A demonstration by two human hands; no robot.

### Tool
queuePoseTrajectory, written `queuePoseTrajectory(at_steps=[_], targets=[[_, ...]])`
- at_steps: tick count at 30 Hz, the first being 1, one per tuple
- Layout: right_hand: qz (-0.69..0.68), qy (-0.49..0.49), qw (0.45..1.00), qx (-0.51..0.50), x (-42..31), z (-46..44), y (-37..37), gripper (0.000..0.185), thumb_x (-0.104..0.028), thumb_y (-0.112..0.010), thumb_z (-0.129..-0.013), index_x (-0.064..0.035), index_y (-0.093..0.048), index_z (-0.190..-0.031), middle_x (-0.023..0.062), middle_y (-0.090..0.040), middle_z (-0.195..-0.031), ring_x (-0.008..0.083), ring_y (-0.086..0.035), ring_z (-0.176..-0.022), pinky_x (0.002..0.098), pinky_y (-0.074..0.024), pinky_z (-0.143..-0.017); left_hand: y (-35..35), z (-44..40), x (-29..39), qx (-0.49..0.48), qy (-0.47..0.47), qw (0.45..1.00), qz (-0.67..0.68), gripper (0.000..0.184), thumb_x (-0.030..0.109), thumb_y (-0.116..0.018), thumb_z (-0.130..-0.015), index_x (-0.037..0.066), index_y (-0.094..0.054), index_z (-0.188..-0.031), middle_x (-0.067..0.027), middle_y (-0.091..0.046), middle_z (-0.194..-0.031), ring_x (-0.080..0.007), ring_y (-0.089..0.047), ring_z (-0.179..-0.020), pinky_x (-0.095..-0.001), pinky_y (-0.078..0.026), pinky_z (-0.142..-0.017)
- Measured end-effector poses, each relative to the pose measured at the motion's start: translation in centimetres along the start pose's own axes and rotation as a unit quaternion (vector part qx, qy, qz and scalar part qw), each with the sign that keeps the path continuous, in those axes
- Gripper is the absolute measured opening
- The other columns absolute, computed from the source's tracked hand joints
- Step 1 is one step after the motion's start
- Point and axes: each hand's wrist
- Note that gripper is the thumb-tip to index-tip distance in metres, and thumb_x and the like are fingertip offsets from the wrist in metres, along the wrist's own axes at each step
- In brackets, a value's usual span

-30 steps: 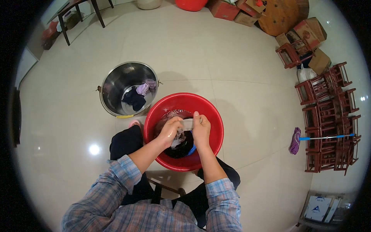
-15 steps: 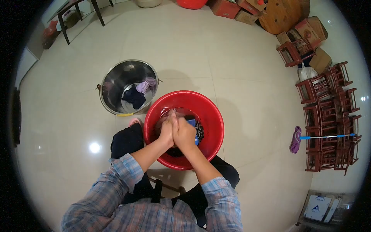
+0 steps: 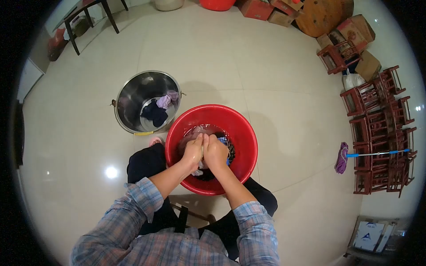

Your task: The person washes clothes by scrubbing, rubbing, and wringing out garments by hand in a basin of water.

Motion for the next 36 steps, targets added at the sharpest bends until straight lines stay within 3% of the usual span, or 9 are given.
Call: queuePoseTrajectory(at_steps=[2,7,13,18,25,28,30,33,36], targets=[[-0.01,0.132,0.991,0.016,-2.2,1.1,0.5,0.034,-0.029,-0.042,-0.089,-0.0049,-0.05,-0.066,0.018,-0.053,-0.053,0.0335,-0.054,-0.046,0.0428,-0.0412,-0.042,-0.2,-0.1,0.3,0.035,0.015,0.999,0.022,0.044,0.043,-0.041,-0.09,0.004,-0.058,-0.081,-0.0055,-0.055,-0.07,-0.0146,-0.05,-0.058,-0.0308,-0.043,-0.054],[0.021,-0.026,0.999,-0.017,0.5,-0.4,-0.5,0.036,-0.03,-0.041,-0.09,-0.0031,-0.049,-0.067,0.0195,-0.052,-0.055,0.0371,-0.054,-0.051,0.0463,-0.0408,-0.047,-0.1,0.4,0.3,0.007,0.072,0.996,0.059,0.04,0.041,-0.041,-0.091,0.007,-0.055,-0.075,-0.006,-0.053,-0.067,-0.0158,-0.05,-0.057,-0.0344,-0.042,-0.049],[-0.043,0.066,0.997,0.0,-2.4,1.2,0.3,0.035,-0.029,-0.041,-0.09,-0.0032,-0.051,-0.069,0.0191,-0.054,-0.056,0.0369,-0.054,-0.051,0.0464,-0.0418,-0.048,0.0,0.6,0.8,-0.044,0.083,0.969,0.227,0.038,0.037,-0.038,-0.092,0.007,-0.054,-0.075,-0.0047,-0.053,-0.064,-0.0159,-0.049,-0.049,-0.0284,-0.041,-0.043],[0.006,-0.044,0.999,-0.028,2.4,-0.3,-1.9,0.037,-0.032,-0.042,-0.09,-0.0026,-0.051,-0.069,0.0208,-0.054,-0.06,0.0332,-0.054,-0.05,0.0443,-0.0429,-0.05,0.0,0.7,1.1,-0.027,0.08,0.996,0.039,0.039,0.039,-0.038,-0.091,0.009,-0.051,-0.07,-0.0027,-0.048,-0.058,-0.0137,-0.045,-0.044,-0.0273,-0.032,-0.035],[-0.575,-0.383,0.695,-0.201,1.4,-1.7,3.2,0.035,-0.043,-0.046,-0.088,-0.008,-0.049,-0.082,0.001,-0.045,-0.059,0.0056,-0.034,-0.044,0.0193,-0.0219,-0.036,0.8,0.4,2.4,-0.086,0.071,0.989,0.096,0.036,0.039,-0.039,-0.092,0.008,-0.052,-0.08,-0.0046,-0.05,-0.062,-0.0125,-0.041,-0.041,-0.0265,-0.032,-0.035],[-0.506,-0.334,0.775,-0.177,1.1,-1.0,2.4,0.032,-0.04,-0.047,-0.089,-0.0086,-0.049,-0.081,-0.0003,-0.044,-0.059,0.0055,-0.034,-0.044,0.0189,-0.0219,-0.036,0.7,-0.1,1.9,-0.016,0.049,0.994,0.094,0.035,0.036,-0.042,-0.092,0.008,-0.05,-0.073,-0.0051,-0.048,-0.058,-0.015,-0.045,-0.043,-0.0287,-0.036,-0.038],[-0.298,-0.023,0.954,-0.032,1.1,0.5,0.1,0.033,-0.034,-0.048,-0.088,-0.0016,-0.049,-0.082,0.01,-0.055,-0.063,0.0239,-0.051,-0.048,0.0349,-0.0405,-0.045,0.6,-1.9,-0.2,0.01,0.02,0.988,0.152,0.034,0.036,-0.042,-0.092,0.008,-0.051,-0.073,-0.0053,-0.049,-0.06,-0.0156,-0.047,-0.047,-0.0301,-0.038,-0.041],[-0.116,0.068,0.988,-0.074,-2.6,2.0,1.5,0.033,-0.031,-0.042,-0.09,-0.0012,-0.05,-0.076,0.0256,-0.055,-0.066,0.0426,-0.054,-0.061,0.0469,-0.0421,-0.054,0.2,0.2,1.7,-0.008,0.067,0.977,0.204,0.031,0.033,-0.042,-0.092,0.01,-0.052,-0.074,-0.0043,-0.048,-0.064,-0.0164,-0.049,-0.057,-0.0314,-0.044,-0.053],[-0.003,-0.004,0.998,-0.064,0.2,0.0,-0.1,0.038,-0.033,-0.038,-0.091,-0.0016,-0.051,-0.074,0.0221,-0.056,-0.062,0.0388,-0.057,-0.059,0.047,-0.0429,-0.053,0.3,0.7,1.7,-0.038,0.108,0.986,0.121,0.03,0.033,-0.041,-0.092,0.01,-0.052,-0.075,-0.0038,-0.049,-0.064,-0.0162,-0.05,-0.058,-0.0305,-0.044,-0.054]])
Point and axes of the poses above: each hand's wrist, its own z-axis away from the middle knuckle, its own y-axis out of the back of the hand, x = y × z
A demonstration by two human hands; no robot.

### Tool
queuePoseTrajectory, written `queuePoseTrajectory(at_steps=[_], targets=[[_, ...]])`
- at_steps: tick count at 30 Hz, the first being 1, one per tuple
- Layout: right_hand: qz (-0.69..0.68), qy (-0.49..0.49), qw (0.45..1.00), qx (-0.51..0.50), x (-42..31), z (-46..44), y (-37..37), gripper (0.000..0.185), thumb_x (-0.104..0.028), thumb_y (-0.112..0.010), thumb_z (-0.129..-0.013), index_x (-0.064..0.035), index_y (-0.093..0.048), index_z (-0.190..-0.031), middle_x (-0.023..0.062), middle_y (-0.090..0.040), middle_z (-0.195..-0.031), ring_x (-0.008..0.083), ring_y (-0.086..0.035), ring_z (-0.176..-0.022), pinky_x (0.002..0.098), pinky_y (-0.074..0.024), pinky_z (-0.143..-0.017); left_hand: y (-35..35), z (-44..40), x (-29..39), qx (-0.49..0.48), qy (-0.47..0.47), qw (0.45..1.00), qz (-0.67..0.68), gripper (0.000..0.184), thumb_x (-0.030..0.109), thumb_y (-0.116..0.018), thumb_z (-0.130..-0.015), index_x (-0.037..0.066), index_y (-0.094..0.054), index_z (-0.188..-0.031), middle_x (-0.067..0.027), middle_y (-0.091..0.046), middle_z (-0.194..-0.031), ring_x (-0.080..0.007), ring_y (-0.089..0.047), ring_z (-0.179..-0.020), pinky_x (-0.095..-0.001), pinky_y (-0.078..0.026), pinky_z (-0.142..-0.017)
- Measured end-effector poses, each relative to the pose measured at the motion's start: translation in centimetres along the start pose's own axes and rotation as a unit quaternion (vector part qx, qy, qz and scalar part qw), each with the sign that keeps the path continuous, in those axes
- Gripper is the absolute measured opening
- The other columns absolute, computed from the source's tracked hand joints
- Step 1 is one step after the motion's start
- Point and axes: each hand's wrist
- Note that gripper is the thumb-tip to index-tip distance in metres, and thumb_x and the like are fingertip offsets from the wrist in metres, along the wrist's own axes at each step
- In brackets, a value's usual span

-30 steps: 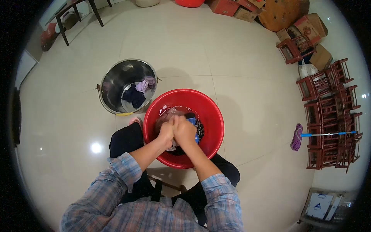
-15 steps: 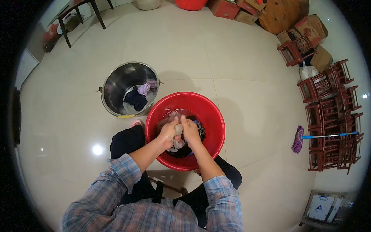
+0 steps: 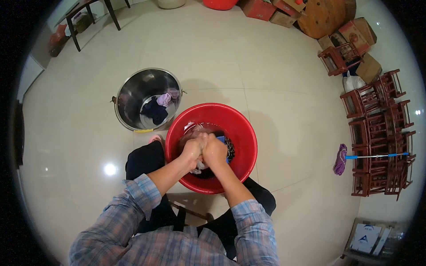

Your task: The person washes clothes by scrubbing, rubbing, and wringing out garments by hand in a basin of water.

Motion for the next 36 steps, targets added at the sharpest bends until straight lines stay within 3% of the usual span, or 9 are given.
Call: queuePoseTrajectory(at_steps=[6,10,12,15,19,29,31,32,36], targets=[[-0.043,0.101,0.993,0.033,-2.9,1.5,0.8,0.038,-0.032,-0.036,-0.091,-0.0026,-0.049,-0.071,0.0211,-0.053,-0.056,0.0395,-0.054,-0.053,0.0478,-0.0412,-0.05,0.3,-0.2,-0.3,-0.016,-0.04,0.999,0.007,0.035,0.035,-0.039,-0.092,0.011,-0.052,-0.071,-0.0043,-0.052,-0.066,-0.016,-0.052,-0.06,-0.0314,-0.045,-0.054],[0.019,0.002,1.0,-0.013,-0.1,0.3,-0.4,0.032,-0.029,-0.04,-0.089,-0.0015,-0.053,-0.079,0.0214,-0.056,-0.061,0.0358,-0.057,-0.055,0.0481,-0.0428,-0.051,-1.5,1.6,0.6,0.06,-0.002,0.998,-0.023,0.039,0.038,-0.04,-0.092,0.012,-0.049,-0.063,-0.0032,-0.049,-0.061,-0.0145,-0.05,-0.054,-0.0299,-0.041,-0.046],[-0.02,-0.036,0.999,-0.007,2.2,-0.3,-1.3,0.034,-0.033,-0.044,-0.089,-0.0023,-0.053,-0.078,0.0166,-0.058,-0.063,0.031,-0.056,-0.052,0.045,-0.0429,-0.05,1.1,-0.6,-0.5,-0.038,0.006,0.997,-0.07,0.035,0.043,-0.047,-0.088,0.011,-0.054,-0.075,-0.0009,-0.052,-0.065,-0.0118,-0.045,-0.048,-0.0279,-0.035,-0.042],[-0.474,-0.32,0.804,-0.163,1.8,-0.9,1.2,0.031,-0.039,-0.052,-0.087,-0.0103,-0.049,-0.077,-0.0035,-0.045,-0.06,0.0065,-0.038,-0.046,0.0186,-0.0282,-0.04,0.4,0.2,0.7,-0.07,0.011,0.997,-0.038,0.038,0.046,-0.048,-0.086,0.01,-0.055,-0.077,-0.0014,-0.051,-0.063,-0.0105,-0.041,-0.044,-0.0255,-0.031,-0.04],[-0.598,-0.324,0.72,-0.135,2.5,-1.6,3.5,0.025,-0.033,-0.058,-0.084,-0.0089,-0.053,-0.082,0.0,-0.05,-0.062,0.0089,-0.045,-0.048,0.0196,-0.0308,-0.038,-0.8,1.0,1.4,-0.041,-0.056,0.995,-0.073,0.035,0.043,-0.059,-0.081,0.009,-0.057,-0.073,-0.001,-0.048,-0.056,-0.0083,-0.037,-0.042,-0.023,-0.027,-0.037],[-0.444,-0.289,0.837,-0.137,3.2,-1.7,3.2,0.03,-0.033,-0.051,-0.088,-0.0048,-0.055,-0.077,0.0072,-0.055,-0.06,0.0151,-0.051,-0.05,0.0278,-0.0379,-0.041,0.7,-0.7,0.9,-0.036,-0.07,0.99,-0.121,0.03,0.037,-0.058,-0.084,0.009,-0.058,-0.075,0.0001,-0.049,-0.06,-0.0083,-0.039,-0.046,-0.0234,-0.029,-0.042],[-0.226,-0.059,0.972,0.019,1.9,-1.5,2.1,0.032,-0.03,-0.05,-0.087,0.0001,-0.053,-0.077,0.0174,-0.056,-0.06,0.0281,-0.055,-0.05,0.0362,-0.042,-0.046,0.8,-0.7,1.0,-0.022,-0.055,0.994,-0.097,0.031,0.038,-0.056,-0.085,0.009,-0.058,-0.076,-0.0005,-0.051,-0.061,-0.0086,-0.04,-0.046,-0.0239,-0.03,-0.042],[-0.196,-0.013,0.98,0.016,1.4,-0.7,2.0,0.031,-0.028,-0.048,-0.087,0.002,-0.05,-0.077,0.0237,-0.054,-0.062,0.0393,-0.055,-0.055,0.0433,-0.0432,-0.051,0.7,-0.7,1.0,0.0,-0.069,0.994,-0.079,0.031,0.037,-0.054,-0.086,0.009,-0.058,-0.074,0.0001,-0.05,-0.059,-0.0081,-0.04,-0.045,-0.0236,-0.03,-0.041],[-0.039,0.056,0.998,-0.015,-1.4,1.0,0.9,0.033,-0.028,-0.042,-0.089,-0.0014,-0.049,-0.071,0.0222,-0.054,-0.058,0.0394,-0.055,-0.055,0.0471,-0.0427,-0.051,-2.2,1.3,1.3,0.086,0.004,0.995,0.06,0.028,0.031,-0.047,-0.089,0.008,-0.057,-0.078,-0.0004,-0.048,-0.056,-0.0095,-0.038,-0.042,-0.0251,-0.028,-0.037]])
Point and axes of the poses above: each hand's wrist, its own z-axis away from the middle knuckle, its own y-axis out of the back of the hand, x = y × z
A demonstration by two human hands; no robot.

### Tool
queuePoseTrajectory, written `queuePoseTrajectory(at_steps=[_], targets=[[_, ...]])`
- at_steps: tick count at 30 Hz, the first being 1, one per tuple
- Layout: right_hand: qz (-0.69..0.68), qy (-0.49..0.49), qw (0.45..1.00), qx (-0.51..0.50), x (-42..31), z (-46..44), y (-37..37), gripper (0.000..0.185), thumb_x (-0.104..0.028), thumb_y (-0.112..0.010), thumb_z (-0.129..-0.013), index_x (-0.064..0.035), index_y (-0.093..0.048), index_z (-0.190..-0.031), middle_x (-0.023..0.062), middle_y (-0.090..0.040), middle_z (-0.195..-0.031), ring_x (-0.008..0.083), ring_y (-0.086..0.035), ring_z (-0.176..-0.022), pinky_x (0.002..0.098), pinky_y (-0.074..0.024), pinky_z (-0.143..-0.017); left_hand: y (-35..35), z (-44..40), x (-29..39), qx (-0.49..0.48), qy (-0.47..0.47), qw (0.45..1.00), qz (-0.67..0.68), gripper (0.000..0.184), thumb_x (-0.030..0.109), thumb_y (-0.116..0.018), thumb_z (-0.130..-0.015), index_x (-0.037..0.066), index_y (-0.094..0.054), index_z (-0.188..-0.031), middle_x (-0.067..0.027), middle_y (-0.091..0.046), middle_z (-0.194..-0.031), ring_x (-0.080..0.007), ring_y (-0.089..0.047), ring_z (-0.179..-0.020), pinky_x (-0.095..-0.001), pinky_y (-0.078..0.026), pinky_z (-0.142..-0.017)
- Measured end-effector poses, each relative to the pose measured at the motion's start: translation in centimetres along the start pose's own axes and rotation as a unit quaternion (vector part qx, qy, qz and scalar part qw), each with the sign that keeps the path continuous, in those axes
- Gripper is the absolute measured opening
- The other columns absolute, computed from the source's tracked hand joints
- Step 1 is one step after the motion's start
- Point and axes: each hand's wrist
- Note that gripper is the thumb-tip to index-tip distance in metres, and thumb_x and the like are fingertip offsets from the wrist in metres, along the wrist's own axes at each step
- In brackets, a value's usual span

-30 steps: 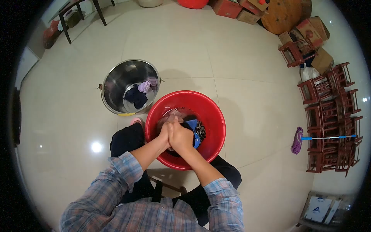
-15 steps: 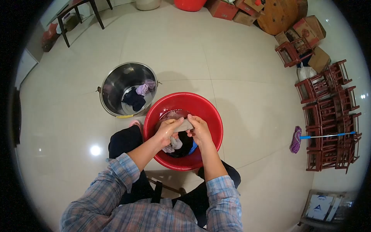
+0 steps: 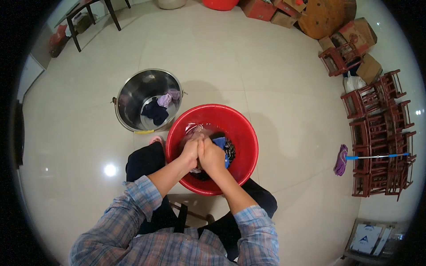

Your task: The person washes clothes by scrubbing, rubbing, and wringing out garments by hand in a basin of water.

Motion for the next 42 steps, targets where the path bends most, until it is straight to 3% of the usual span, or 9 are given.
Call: queuePoseTrajectory(at_steps=[5,10,12,16,18,22,27,33,42], targets=[[-0.003,-0.03,0.996,0.088,2.1,-1.1,-1.4,0.034,-0.028,-0.04,-0.09,-0.0021,-0.049,-0.07,0.021,-0.052,-0.055,0.039,-0.054,-0.052,0.0479,-0.0412,-0.049,2.4,-1.8,-0.7,-0.104,0.016,0.975,-0.194,0.024,0.026,-0.043,-0.09,0.009,-0.057,-0.081,-0.0043,-0.056,-0.074,-0.0169,-0.056,-0.069,-0.0327,-0.045,-0.059],[0.026,-0.022,0.999,-0.028,-0.8,-0.1,0.2,0.034,-0.027,-0.037,-0.09,-0.0017,-0.052,-0.074,0.021,-0.056,-0.063,0.0383,-0.056,-0.059,0.0471,-0.043,-0.053,2.5,-2.3,-0.9,-0.118,0.004,0.992,-0.035,0.026,0.028,-0.042,-0.09,0.011,-0.057,-0.08,-0.0039,-0.057,-0.073,-0.0163,-0.056,-0.072,-0.0336,-0.046,-0.061],[0.024,-0.039,0.999,-0.024,0.9,-0.5,-0.4,0.034,-0.028,-0.037,-0.09,-0.0019,-0.054,-0.076,0.0228,-0.057,-0.067,0.0378,-0.057,-0.058,0.047,-0.0435,-0.053,2.1,-2.4,-1.9,-0.046,0.015,0.996,-0.07,0.027,0.029,-0.041,-0.09,0.011,-0.056,-0.077,-0.0034,-0.055,-0.068,-0.0155,-0.053,-0.061,-0.0315,-0.043,-0.052],[-0.065,-0.087,0.993,0.038,7.5,-1.4,-2.4,0.036,-0.034,-0.04,-0.09,-0.004,-0.054,-0.076,0.019,-0.056,-0.062,0.0307,-0.054,-0.047,0.0406,-0.0399,-0.04,2.9,-2.0,-2.1,-0.185,0.049,0.968,-0.162,0.028,0.03,-0.041,-0.089,0.01,-0.05,-0.071,-0.0025,-0.042,-0.05,-0.0138,-0.034,-0.037,-0.0296,-0.03,-0.038],[-0.462,-0.373,0.794,-0.127,6.4,-1.3,-0.9,0.036,-0.038,-0.045,-0.089,-0.0058,-0.054,-0.075,0.005,-0.05,-0.055,0.0176,-0.047,-0.043,0.0282,-0.0333,-0.036,2.9,-2.1,-1.5,-0.178,0.035,0.975,-0.132,0.033,0.036,-0.04,-0.09,0.01,-0.048,-0.071,-0.0004,-0.035,-0.047,-0.0132,-0.031,-0.036,-0.0297,-0.028,-0.038],[-0.548,-0.429,0.704,-0.143,8.1,-1.0,-1.3,0.035,-0.041,-0.046,-0.089,-0.007,-0.053,-0.08,0.0004,-0.046,-0.056,0.0119,-0.043,-0.044,0.0231,-0.0301,-0.036,4.3,-2.0,0.6,-0.139,0.115,0.981,-0.071,0.044,0.051,-0.038,-0.089,0.011,-0.05,-0.073,-0.0018,-0.037,-0.05,-0.0121,-0.033,-0.036,-0.028,-0.027,-0.038],[-0.568,-0.469,0.67,-0.097,14.1,-2.2,-5.9,0.029,-0.031,-0.038,-0.092,-0.0052,-0.052,-0.091,0.0063,-0.056,-0.071,0.0199,-0.059,-0.063,0.0288,-0.0466,-0.053,4.6,-2.4,0.8,-0.084,0.05,0.992,-0.084,0.031,0.042,-0.052,-0.085,0.012,-0.054,-0.085,-0.0005,-0.048,-0.063,-0.0092,-0.037,-0.041,-0.0261,-0.032,-0.039],[-0.625,-0.506,0.594,0.008,20.2,-5.0,-13.0,0.025,-0.02,-0.033,-0.09,-0.0032,-0.05,-0.097,0.0127,-0.06,-0.089,0.0255,-0.06,-0.082,0.0339,-0.0493,-0.07,4.7,-3.0,-0.1,-0.052,0.004,0.992,-0.112,0.016,0.027,-0.056,-0.083,0.012,-0.052,-0.089,-0.0003,-0.051,-0.074,-0.0083,-0.043,-0.055,-0.0223,-0.035,-0.047],[-0.6,-0.552,0.553,0.171,26.4,-2.5,-20.5,0.025,-0.024,-0.037,-0.09,-0.0048,-0.053,-0.095,0.0073,-0.057,-0.078,0.0212,-0.056,-0.072,0.0365,-0.0466,-0.068,4.6,-2.9,0.5,-0.043,-0.033,0.991,-0.125,0.023,0.008,-0.055,-0.08,0.007,-0.05,-0.103,-0.0035,-0.057,-0.09,-0.0125,-0.054,-0.079,-0.0267,-0.044,-0.067]])
Point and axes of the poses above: each hand's wrist, its own z-axis away from the middle knuckle, its own y-axis out of the back of the hand, x = y × z
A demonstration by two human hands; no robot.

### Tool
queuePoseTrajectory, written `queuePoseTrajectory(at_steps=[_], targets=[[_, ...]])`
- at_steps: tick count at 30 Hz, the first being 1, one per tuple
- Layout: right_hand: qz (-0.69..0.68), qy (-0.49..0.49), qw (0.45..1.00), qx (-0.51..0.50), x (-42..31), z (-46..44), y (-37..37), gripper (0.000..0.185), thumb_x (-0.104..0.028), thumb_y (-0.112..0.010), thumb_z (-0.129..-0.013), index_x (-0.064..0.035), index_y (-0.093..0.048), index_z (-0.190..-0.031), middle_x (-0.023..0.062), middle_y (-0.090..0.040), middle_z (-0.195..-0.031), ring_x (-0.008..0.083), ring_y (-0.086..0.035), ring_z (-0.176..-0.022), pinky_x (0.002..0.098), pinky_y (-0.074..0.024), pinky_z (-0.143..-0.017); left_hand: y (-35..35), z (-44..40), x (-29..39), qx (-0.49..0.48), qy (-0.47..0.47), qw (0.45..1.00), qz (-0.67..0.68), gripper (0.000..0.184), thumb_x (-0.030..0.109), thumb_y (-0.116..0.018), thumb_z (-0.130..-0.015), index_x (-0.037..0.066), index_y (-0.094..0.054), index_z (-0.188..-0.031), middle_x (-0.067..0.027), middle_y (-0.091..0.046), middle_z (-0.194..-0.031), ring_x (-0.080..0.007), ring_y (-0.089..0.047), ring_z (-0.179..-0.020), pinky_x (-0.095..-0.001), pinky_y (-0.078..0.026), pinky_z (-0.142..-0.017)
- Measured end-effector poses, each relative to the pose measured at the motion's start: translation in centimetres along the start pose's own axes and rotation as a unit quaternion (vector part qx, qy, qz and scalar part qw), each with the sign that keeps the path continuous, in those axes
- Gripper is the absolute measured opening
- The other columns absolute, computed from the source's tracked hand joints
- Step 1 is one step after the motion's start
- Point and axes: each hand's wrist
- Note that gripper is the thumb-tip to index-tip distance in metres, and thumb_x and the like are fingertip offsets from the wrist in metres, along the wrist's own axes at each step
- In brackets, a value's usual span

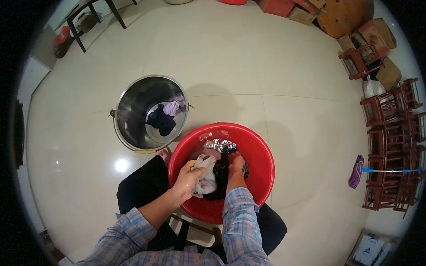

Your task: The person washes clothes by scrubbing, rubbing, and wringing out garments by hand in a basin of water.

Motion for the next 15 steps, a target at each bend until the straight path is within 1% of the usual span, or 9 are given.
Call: queuePoseTrajectory(at_steps=[2,3,4,6,8,10,11,12,15], targets=[[-0.085,0.021,0.989,-0.117,-0.2,0.1,0.1,0.021,-0.022,-0.043,-0.088,-0.0051,-0.053,-0.095,0.0076,-0.059,-0.079,0.0213,-0.057,-0.073,0.0356,-0.0469,-0.066,-0.1,-0.6,-0.2,0.031,-0.016,0.999,-0.009,0.025,0.006,-0.055,-0.08,0.006,-0.05,-0.105,-0.0037,-0.057,-0.092,-0.0124,-0.054,-0.08,-0.0268,-0.044,-0.068],[-0.103,-0.019,0.966,-0.237,-1.2,1.4,0.6,0.021,-0.024,-0.048,-0.085,-0.0053,-0.054,-0.093,0.009,-0.061,-0.081,0.0228,-0.058,-0.075,0.0361,-0.0475,-0.068,-0.2,-0.9,-0.5,0.059,-0.031,0.998,-0.018,0.028,0.004,-0.055,-0.08,0.006,-0.05,-0.107,-0.0039,-0.057,-0.093,-0.0124,-0.053,-0.08,-0.0269,-0.044,-0.069],[-0.103,-0.019,0.966,-0.238,-2.6,3.8,-0.1,0.021,-0.024,-0.048,-0.085,-0.0053,-0.054,-0.093,0.009,-0.061,-0.081,0.0228,-0.058,-0.075,0.0361,-0.0475,-0.068,-0.3,-1.4,-1.1,0.059,-0.032,0.998,-0.017,0.028,0.004,-0.055,-0.08,0.006,-0.05,-0.107,-0.0039,-0.057,-0.093,-0.0124,-0.053,-0.08,-0.0269,-0.044,-0.069],[-0.097,-0.138,0.947,-0.274,-6.0,9.9,-3.4,0.028,-0.026,-0.043,-0.089,-0.0018,-0.057,-0.084,0.0106,-0.061,-0.077,0.0252,-0.059,-0.07,0.0356,-0.0492,-0.069,-0.1,-2.2,-2.0,0.105,-0.09,0.99,0.002,0.029,0.006,-0.053,-0.081,0.006,-0.05,-0.11,-0.0041,-0.057,-0.095,-0.0115,-0.053,-0.081,-0.0259,-0.044,-0.067],[-0.064,-0.167,0.923,-0.341,-8.5,12.7,-4.8,0.03,-0.026,-0.043,-0.089,-0.0006,-0.058,-0.084,0.0121,-0.062,-0.078,0.025,-0.059,-0.071,0.0353,-0.0495,-0.069,-0.4,-1.6,-1.0,0.088,-0.068,0.994,0.007,0.027,0.007,-0.05,-0.083,0.007,-0.051,-0.109,-0.0036,-0.058,-0.094,-0.0111,-0.054,-0.08,-0.0255,-0.044,-0.065],[0.115,-0.188,0.836,-0.503,-11.5,17.3,-7.0,0.025,-0.021,-0.048,-0.085,0.0012,-0.06,-0.08,0.0132,-0.062,-0.076,0.026,-0.06,-0.076,0.0369,-0.0492,-0.073,-0.7,-1.3,-0.7,0.065,-0.045,0.997,0.015,0.025,0.008,-0.047,-0.084,0.008,-0.052,-0.108,-0.0031,-0.058,-0.093,-0.0107,-0.054,-0.079,-0.0251,-0.044,-0.064],[0.149,-0.197,0.809,-0.533,-12.4,19.6,-7.9,0.024,-0.016,-0.051,-0.084,0.005,-0.059,-0.092,0.016,-0.062,-0.088,0.0265,-0.061,-0.083,0.037,-0.0495,-0.077,-0.6,-1.6,-0.9,0.049,-0.032,0.998,0.037,0.023,0.009,-0.044,-0.086,0.01,-0.053,-0.108,-0.0025,-0.058,-0.091,-0.0107,-0.054,-0.077,-0.0252,-0.044,-0.062],[0.154,-0.194,0.81,-0.532,-12.9,22.1,-8.6,0.024,-0.016,-0.051,-0.084,0.005,-0.059,-0.092,0.016,-0.062,-0.088,0.0265,-0.061,-0.083,0.037,-0.0495,-0.077,-0.6,-2.0,-1.2,0.033,-0.019,0.997,0.06,0.023,0.01,-0.041,-0.087,0.011,-0.053,-0.107,-0.0018,-0.059,-0.089,-0.0106,-0.055,-0.075,-0.0252,-0.044,-0.06],[0.308,-0.089,0.811,-0.489,-13.8,26.5,-9.1,0.03,-0.009,-0.046,-0.086,0.0067,-0.05,-0.112,0.0153,-0.058,-0.106,0.0235,-0.059,-0.093,0.0326,-0.0485,-0.081,-1.1,-1.6,-1.2,0.004,0.007,0.994,0.106,0.021,0.015,-0.038,-0.091,0.01,-0.054,-0.104,-0.0037,-0.059,-0.088,-0.0157,-0.058,-0.073,-0.0283,-0.045,-0.058]])
Point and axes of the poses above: each hand's wrist, its own z-axis away from the middle knuckle, its own y-axis out of the back of the hand, x = y × z
